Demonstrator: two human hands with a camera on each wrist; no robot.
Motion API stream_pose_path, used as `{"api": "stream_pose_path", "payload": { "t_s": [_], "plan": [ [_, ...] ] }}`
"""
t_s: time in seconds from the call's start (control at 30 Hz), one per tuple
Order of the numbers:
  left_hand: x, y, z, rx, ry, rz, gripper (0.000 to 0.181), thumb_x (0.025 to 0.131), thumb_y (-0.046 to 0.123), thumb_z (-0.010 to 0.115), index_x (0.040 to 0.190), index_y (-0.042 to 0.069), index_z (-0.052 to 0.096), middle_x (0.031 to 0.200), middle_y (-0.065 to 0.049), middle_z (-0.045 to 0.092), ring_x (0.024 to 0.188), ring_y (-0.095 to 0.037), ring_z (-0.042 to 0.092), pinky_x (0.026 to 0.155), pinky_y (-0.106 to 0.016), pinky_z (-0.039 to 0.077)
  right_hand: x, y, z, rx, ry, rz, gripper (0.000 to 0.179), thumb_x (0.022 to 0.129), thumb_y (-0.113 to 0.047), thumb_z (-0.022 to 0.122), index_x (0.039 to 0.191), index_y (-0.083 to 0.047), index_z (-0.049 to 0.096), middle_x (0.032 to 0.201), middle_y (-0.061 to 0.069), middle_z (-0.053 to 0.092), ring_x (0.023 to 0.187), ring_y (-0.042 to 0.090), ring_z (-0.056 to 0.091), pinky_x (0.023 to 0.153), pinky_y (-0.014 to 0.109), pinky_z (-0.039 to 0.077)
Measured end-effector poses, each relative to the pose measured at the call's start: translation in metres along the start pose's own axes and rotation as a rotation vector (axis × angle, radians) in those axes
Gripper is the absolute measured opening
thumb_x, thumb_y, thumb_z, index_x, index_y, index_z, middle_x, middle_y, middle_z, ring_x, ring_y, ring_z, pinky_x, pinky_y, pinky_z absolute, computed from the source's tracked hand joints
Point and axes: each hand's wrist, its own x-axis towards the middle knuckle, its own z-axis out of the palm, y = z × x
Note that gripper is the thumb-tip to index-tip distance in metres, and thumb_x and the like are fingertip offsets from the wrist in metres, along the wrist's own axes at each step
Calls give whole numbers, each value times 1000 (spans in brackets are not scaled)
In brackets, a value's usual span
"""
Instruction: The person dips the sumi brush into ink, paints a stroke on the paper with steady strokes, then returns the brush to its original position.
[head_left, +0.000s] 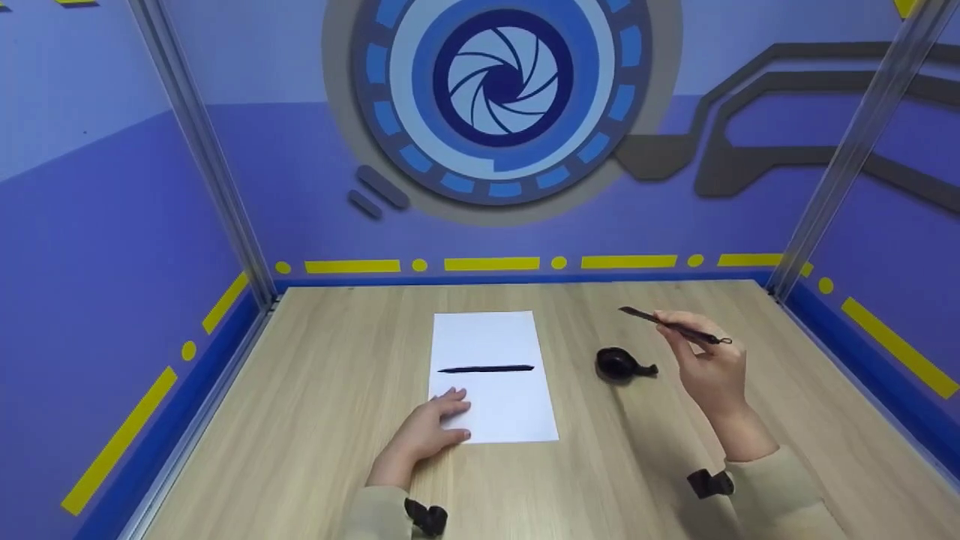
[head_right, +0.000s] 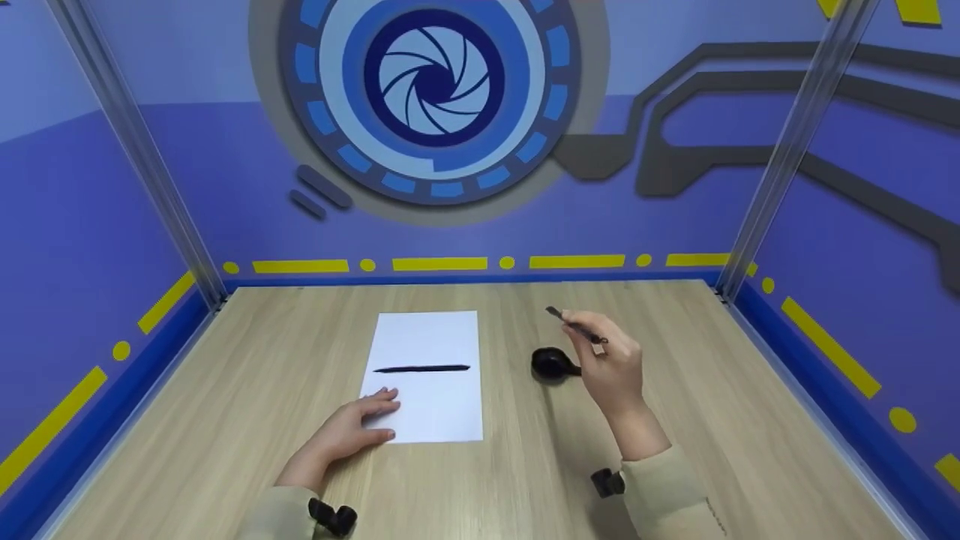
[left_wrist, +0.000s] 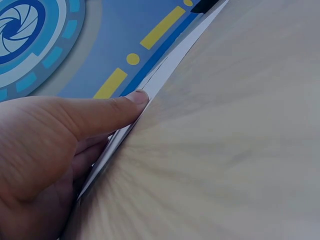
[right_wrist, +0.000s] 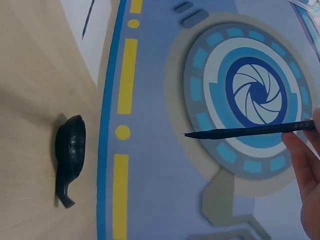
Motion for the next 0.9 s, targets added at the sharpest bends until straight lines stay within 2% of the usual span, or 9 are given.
{"api": "stream_pose_path", "payload": {
  "t_s": [0.13, 0.27, 0.33, 0.4, 0.5, 0.63, 0.77, 0.9],
  "plan": [
    [0, 0, 0, -2, 1, -13, 52, 92, 16, 77, 139, 2, 62, 161, -11, 46, 155, -37, 33, 129, -59, 23, -4, 3, -5, -53, -56, -75, 29, 71, 24, 77, 94, 7, 77, 91, 24, 76, 95, 5, 75, 87, 6, 55],
    [-1, 0, 0, -5, 0, -16, 52, 92, 16, 76, 140, 3, 62, 162, -11, 45, 155, -37, 33, 129, -58, 23, -11, 9, -13, -170, -152, -171, 8, 93, 0, 72, 98, 0, 79, 98, 17, 79, 92, 21, 76, 96, 4, 51],
    [-1, -1, 0, -9, 1, -13, 51, 92, 16, 76, 140, 3, 62, 162, -11, 45, 155, -37, 33, 128, -59, 24, -16, 13, -17, -229, -200, -215, 19, 102, -15, 64, 100, -3, 79, 101, 14, 79, 90, 26, 75, 98, 3, 48],
    [-1, -1, 0, -15, 0, -20, 51, 93, 16, 76, 140, 4, 62, 163, -10, 44, 156, -35, 33, 129, -57, 24, -20, 15, -20, -275, -241, -251, 30, 107, -23, 55, 102, -6, 80, 103, 11, 79, 88, 28, 75, 98, 1, 47],
    [-1, -1, 0, -16, 1, -17, 51, 92, 16, 76, 140, 3, 62, 162, -10, 45, 156, -35, 33, 129, -57, 24, -28, 20, -24, -317, -320, -282, 35, 109, -25, 49, 103, -11, 80, 105, 9, 79, 90, 27, 76, 97, 2, 48],
    [-1, -1, 0, -12, 3, -16, 51, 91, 15, 77, 139, 3, 63, 162, -11, 46, 155, -38, 32, 128, -59, 23, -39, 26, -30, -384, -426, -333, 38, 111, -27, 44, 104, -16, 80, 109, 7, 78, 101, 26, 76, 85, 16, 59],
    [-1, -1, 1, -11, 5, -11, 52, 90, 14, 78, 138, 2, 63, 161, -12, 46, 155, -39, 32, 128, -60, 23, -52, 35, -34, -424, -511, -443, 42, 113, -25, 38, 105, -17, 79, 111, 9, 76, 103, 28, 75, 70, 31, 63],
    [-1, -1, 1, -13, 5, -4, 52, 90, 14, 78, 139, 1, 63, 162, -12, 45, 155, -39, 32, 128, -60, 22, -63, 44, -38, -404, -597, -543, 49, 114, -17, 31, 104, -15, 78, 111, 11, 76, 101, 32, 74, 70, 37, 63]
  ]
}}
